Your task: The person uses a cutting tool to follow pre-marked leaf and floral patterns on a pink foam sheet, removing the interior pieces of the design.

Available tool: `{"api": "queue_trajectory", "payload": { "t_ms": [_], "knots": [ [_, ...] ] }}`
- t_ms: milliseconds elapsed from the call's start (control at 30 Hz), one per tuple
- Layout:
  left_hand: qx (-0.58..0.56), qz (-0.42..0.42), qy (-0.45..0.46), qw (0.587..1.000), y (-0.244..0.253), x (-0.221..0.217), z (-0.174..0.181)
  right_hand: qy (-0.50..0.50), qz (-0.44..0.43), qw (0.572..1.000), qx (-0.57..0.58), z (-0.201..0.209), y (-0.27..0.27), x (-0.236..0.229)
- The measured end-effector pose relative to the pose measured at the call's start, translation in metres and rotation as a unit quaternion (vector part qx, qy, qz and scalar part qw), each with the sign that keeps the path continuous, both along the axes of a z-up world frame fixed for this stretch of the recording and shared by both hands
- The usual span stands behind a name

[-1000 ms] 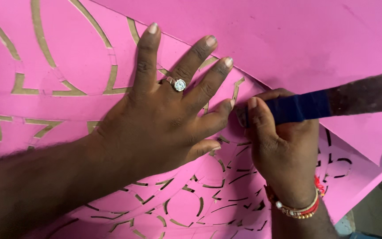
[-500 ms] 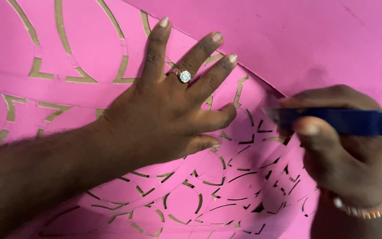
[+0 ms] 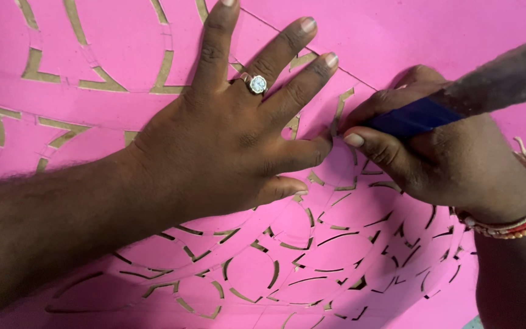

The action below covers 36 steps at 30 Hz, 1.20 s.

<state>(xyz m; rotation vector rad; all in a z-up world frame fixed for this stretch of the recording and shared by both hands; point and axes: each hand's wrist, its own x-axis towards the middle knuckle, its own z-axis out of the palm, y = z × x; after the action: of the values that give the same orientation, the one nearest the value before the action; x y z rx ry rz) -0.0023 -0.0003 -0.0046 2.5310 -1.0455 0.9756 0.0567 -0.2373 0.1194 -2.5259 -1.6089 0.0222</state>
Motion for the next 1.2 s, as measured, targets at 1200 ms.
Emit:
{"api": "queue_trajectory", "payload": {
  "t_ms": [1200],
  "knots": [
    [-0.022,0.011,-0.018,1.000,-0.001,0.000,0.001,0.087,-0.032,0.990,0.103,0.000,-0.011,-0.007]
  ]
}}
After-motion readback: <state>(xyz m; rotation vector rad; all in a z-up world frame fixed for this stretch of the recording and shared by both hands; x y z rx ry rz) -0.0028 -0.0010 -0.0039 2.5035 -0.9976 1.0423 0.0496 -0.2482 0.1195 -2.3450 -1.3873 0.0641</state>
